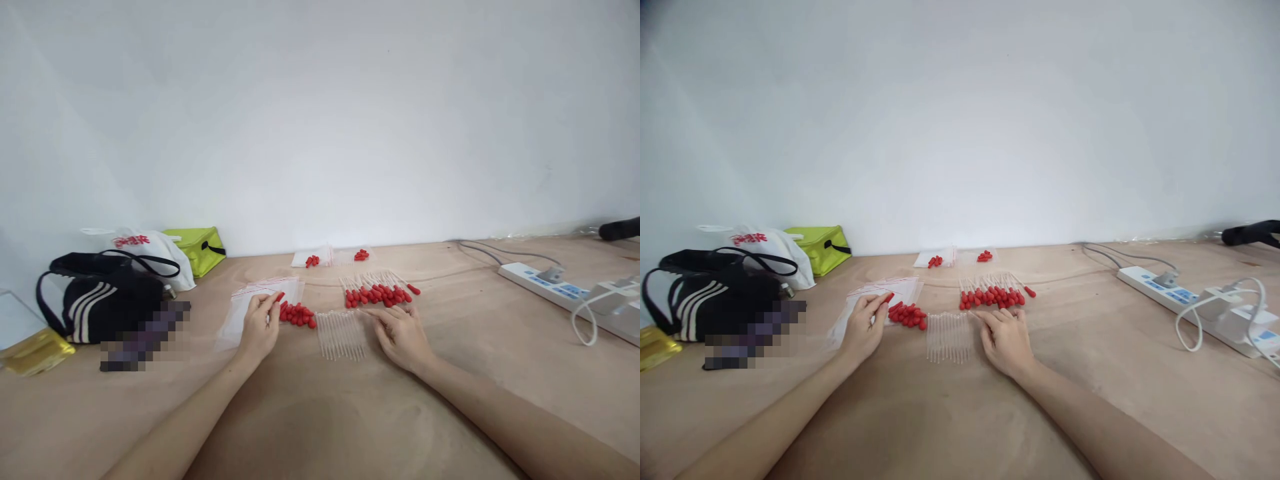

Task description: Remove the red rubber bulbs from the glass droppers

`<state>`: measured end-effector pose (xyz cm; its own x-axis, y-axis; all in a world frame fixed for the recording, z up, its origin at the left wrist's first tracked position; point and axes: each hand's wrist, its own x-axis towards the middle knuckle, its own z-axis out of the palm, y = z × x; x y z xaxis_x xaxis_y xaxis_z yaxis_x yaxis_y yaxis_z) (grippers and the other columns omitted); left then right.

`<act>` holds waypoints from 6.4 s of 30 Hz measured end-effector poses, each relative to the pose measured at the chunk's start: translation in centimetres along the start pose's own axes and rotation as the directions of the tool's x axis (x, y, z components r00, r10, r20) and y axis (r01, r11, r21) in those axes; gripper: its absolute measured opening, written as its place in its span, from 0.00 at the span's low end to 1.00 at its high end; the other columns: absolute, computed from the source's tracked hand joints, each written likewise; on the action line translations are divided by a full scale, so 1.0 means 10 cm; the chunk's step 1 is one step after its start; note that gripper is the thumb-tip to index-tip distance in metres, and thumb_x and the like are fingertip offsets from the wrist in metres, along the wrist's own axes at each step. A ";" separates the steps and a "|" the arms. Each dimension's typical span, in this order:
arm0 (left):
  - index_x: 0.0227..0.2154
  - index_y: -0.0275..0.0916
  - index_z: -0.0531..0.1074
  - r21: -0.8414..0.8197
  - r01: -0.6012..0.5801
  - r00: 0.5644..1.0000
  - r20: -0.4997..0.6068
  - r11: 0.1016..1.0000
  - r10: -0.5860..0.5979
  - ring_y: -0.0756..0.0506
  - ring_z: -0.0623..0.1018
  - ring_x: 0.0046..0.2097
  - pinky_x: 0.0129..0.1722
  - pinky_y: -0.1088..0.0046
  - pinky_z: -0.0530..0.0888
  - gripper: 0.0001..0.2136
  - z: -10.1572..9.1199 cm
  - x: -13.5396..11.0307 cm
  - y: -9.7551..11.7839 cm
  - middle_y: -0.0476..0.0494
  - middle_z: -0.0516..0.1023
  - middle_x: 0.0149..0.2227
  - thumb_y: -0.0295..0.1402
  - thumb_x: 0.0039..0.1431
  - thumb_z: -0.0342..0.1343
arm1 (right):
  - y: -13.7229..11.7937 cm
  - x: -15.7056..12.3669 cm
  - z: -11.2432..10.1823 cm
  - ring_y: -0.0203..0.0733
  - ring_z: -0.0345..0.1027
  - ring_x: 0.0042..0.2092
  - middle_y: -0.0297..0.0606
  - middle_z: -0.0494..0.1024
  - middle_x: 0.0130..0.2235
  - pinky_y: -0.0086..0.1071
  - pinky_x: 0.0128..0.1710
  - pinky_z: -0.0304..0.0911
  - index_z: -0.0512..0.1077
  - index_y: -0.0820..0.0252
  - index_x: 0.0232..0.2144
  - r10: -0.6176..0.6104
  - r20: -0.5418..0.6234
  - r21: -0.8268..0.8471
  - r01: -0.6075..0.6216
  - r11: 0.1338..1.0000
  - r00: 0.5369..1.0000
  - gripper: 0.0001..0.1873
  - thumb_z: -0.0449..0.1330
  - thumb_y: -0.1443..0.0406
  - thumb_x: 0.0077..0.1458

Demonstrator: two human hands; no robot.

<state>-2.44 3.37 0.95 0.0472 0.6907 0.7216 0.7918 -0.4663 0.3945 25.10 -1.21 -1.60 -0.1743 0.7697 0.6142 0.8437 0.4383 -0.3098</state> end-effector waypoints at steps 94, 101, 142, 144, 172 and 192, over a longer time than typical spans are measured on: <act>0.24 0.40 0.70 -0.091 -0.588 0.755 0.295 0.804 0.585 0.49 0.71 0.33 0.45 0.63 0.61 0.10 0.11 -0.31 0.60 0.49 0.74 0.26 0.31 0.58 0.46 | -0.16 -0.04 -0.05 0.34 0.56 0.28 0.30 0.67 0.18 0.40 0.47 0.43 0.71 0.56 0.24 -0.435 0.011 0.031 0.434 0.900 0.901 0.13 0.48 0.64 0.54; 0.26 0.39 0.69 -0.122 -0.544 0.807 0.192 0.830 0.558 0.50 0.71 0.31 0.36 0.69 0.68 0.09 0.04 -0.32 0.47 0.47 0.74 0.27 0.29 0.58 0.45 | 0.01 -0.07 -0.16 0.35 0.57 0.29 0.32 0.68 0.19 0.40 0.45 0.45 0.72 0.55 0.26 -0.347 0.038 -0.001 0.348 0.938 0.937 0.14 0.47 0.64 0.55; 0.35 0.34 0.69 0.378 0.259 0.628 0.633 0.889 -0.453 0.47 0.73 0.36 0.35 0.68 0.71 0.10 0.76 0.94 -0.13 0.45 0.72 0.35 0.36 0.54 0.52 | -0.01 0.04 0.02 0.41 0.67 0.36 0.38 0.76 0.30 0.36 0.38 0.47 0.68 0.58 0.38 0.209 0.195 0.173 -0.244 0.954 0.958 0.16 0.42 0.63 0.56; 0.26 0.35 0.70 0.357 0.250 0.684 0.593 0.900 -0.426 0.47 0.73 0.33 0.32 0.72 0.69 0.09 0.72 0.96 -0.09 0.48 0.73 0.28 0.37 0.49 0.56 | 0.01 0.04 0.04 0.41 0.67 0.36 0.37 0.76 0.31 0.36 0.38 0.48 0.68 0.58 0.38 0.192 0.197 0.199 -0.231 0.952 0.961 0.16 0.42 0.63 0.56; 0.29 0.38 0.68 -0.096 -0.512 0.832 0.191 0.854 0.520 0.48 0.70 0.34 0.37 0.69 0.62 0.05 0.22 -0.25 0.57 0.48 0.75 0.29 0.34 0.56 0.50 | -0.04 0.01 0.08 0.35 0.59 0.31 0.31 0.71 0.22 0.40 0.46 0.43 0.72 0.53 0.34 -0.389 -0.069 0.025 0.391 0.920 0.919 0.09 0.53 0.60 0.54; 0.27 0.42 0.72 -0.147 -0.570 0.749 0.312 0.808 0.585 0.49 0.70 0.32 0.36 0.68 0.60 0.09 0.18 -0.27 0.59 0.50 0.76 0.28 0.32 0.58 0.47 | -0.11 -0.06 -0.11 0.35 0.55 0.30 0.31 0.67 0.18 0.41 0.46 0.44 0.72 0.56 0.25 -0.410 0.073 0.012 0.410 0.912 0.909 0.13 0.49 0.65 0.55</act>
<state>3.16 -0.29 0.29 0.6886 0.4169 0.5933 0.5234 -0.8520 -0.0088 24.82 -2.71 -0.84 -0.5411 0.5541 0.6326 0.6919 0.7209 -0.0396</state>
